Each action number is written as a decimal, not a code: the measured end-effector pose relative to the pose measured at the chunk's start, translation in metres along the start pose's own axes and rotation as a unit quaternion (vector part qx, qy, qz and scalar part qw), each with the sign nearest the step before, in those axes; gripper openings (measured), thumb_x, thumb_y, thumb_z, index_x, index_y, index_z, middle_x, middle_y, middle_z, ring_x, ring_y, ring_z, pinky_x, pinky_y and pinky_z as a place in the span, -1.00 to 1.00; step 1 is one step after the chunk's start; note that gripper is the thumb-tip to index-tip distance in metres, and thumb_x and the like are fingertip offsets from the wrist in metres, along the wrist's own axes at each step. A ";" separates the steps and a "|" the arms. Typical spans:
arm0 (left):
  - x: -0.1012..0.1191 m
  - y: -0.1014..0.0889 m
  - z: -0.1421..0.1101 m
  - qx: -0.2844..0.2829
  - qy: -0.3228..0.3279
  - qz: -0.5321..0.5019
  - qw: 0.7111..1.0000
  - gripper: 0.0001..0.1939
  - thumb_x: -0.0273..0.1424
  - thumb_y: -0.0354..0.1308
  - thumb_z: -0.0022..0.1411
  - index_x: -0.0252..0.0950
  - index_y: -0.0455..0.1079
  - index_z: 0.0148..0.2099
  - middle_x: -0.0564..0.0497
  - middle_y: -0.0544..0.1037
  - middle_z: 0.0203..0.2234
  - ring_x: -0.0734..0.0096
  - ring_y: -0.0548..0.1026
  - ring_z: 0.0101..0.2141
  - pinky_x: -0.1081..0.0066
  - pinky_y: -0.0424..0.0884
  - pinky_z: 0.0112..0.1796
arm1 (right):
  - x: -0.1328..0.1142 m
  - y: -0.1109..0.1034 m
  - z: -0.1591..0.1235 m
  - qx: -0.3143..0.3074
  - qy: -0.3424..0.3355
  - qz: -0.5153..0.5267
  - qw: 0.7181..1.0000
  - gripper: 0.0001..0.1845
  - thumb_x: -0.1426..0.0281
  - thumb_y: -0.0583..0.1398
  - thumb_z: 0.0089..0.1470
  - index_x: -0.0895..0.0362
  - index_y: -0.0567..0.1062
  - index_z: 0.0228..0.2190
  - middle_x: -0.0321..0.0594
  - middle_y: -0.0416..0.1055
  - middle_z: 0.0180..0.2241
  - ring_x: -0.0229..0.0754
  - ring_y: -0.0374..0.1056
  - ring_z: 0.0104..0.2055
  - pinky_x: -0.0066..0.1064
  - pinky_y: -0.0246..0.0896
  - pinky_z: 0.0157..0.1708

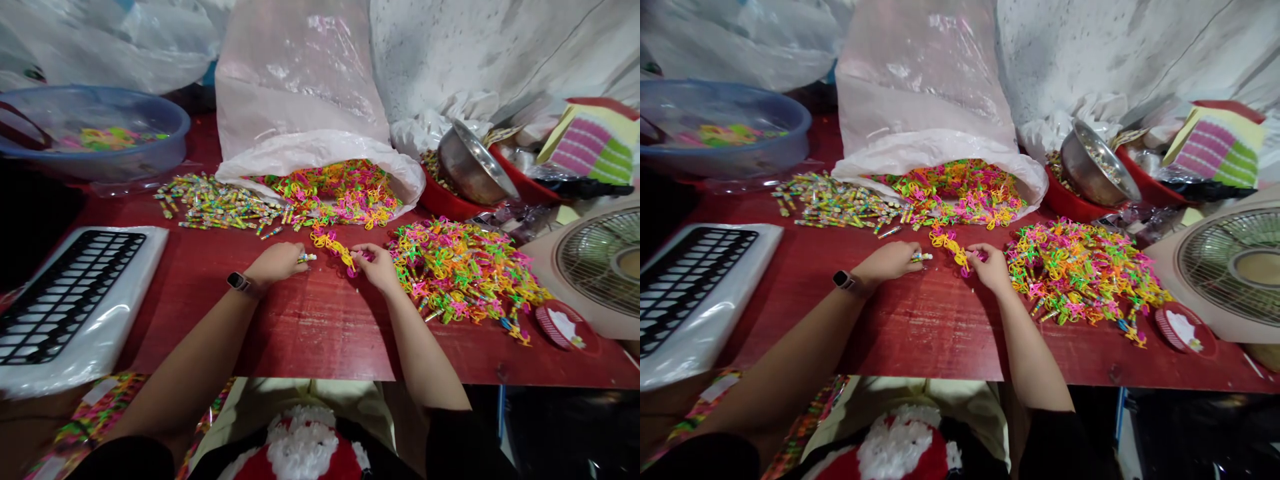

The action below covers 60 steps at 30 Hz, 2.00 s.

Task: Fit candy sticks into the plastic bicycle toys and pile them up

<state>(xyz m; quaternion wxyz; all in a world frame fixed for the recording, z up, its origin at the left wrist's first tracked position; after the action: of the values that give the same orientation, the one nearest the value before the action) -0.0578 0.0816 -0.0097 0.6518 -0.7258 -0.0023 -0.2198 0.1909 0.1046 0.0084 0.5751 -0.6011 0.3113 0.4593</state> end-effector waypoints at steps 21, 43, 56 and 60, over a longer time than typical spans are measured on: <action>0.049 -0.014 -0.018 0.173 0.041 -0.421 0.889 -0.76 -0.18 0.08 0.43 -0.25 0.26 -0.18 0.07 0.41 -0.41 0.45 0.37 -0.43 0.44 0.34 -0.37 | -0.059 0.024 -0.032 -0.029 -0.190 -0.072 0.979 -0.76 0.26 0.21 0.28 0.07 0.55 -0.08 -0.10 0.54 -0.11 -0.08 0.47 -0.08 -0.24 0.39 -0.01; 0.086 0.000 -0.035 0.061 0.126 -0.448 0.883 -0.63 -0.09 0.02 0.47 -0.30 0.43 -0.11 -0.04 0.55 -0.28 0.31 0.47 -0.25 0.34 0.40 -0.17 | -0.048 0.037 -0.031 -0.059 0.045 0.362 0.929 -0.56 0.13 0.54 -0.17 0.07 0.60 -0.29 -0.30 0.58 -0.36 -0.23 0.45 -0.37 -0.37 0.43 -0.25; 0.084 -0.011 -0.039 0.072 0.121 -0.477 0.868 -0.68 -0.09 0.11 0.42 -0.27 0.30 -0.18 0.08 0.31 -0.43 0.44 0.25 -0.43 0.43 0.24 -0.39 | -0.048 0.039 -0.035 -0.092 0.090 0.416 0.900 -0.64 0.20 0.55 -0.17 0.06 0.64 -0.33 -0.31 0.60 -0.36 -0.27 0.46 -0.38 -0.42 0.43 -0.28; 0.087 -0.013 -0.040 0.052 0.132 -0.501 0.854 -0.69 -0.11 0.11 0.42 -0.27 0.31 -0.15 0.05 0.37 -0.38 0.43 0.30 -0.38 0.43 0.29 -0.33 | -0.051 0.039 -0.036 -0.096 0.082 0.405 0.906 -0.64 0.18 0.54 -0.15 0.06 0.65 -0.33 -0.31 0.60 -0.36 -0.26 0.47 -0.36 -0.42 0.43 -0.25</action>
<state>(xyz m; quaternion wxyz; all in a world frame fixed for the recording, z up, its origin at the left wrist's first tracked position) 0.0046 0.0212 0.0326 0.4842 -0.5558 -0.2911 -0.6098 0.1433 0.0558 0.0361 0.2516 -0.5113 0.5282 0.6295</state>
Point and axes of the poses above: each hand's wrist, its own z-axis towards the middle knuckle, its own y-axis out of the palm, x = y × z, the point moved 7 cm from there along z, towards the middle knuckle
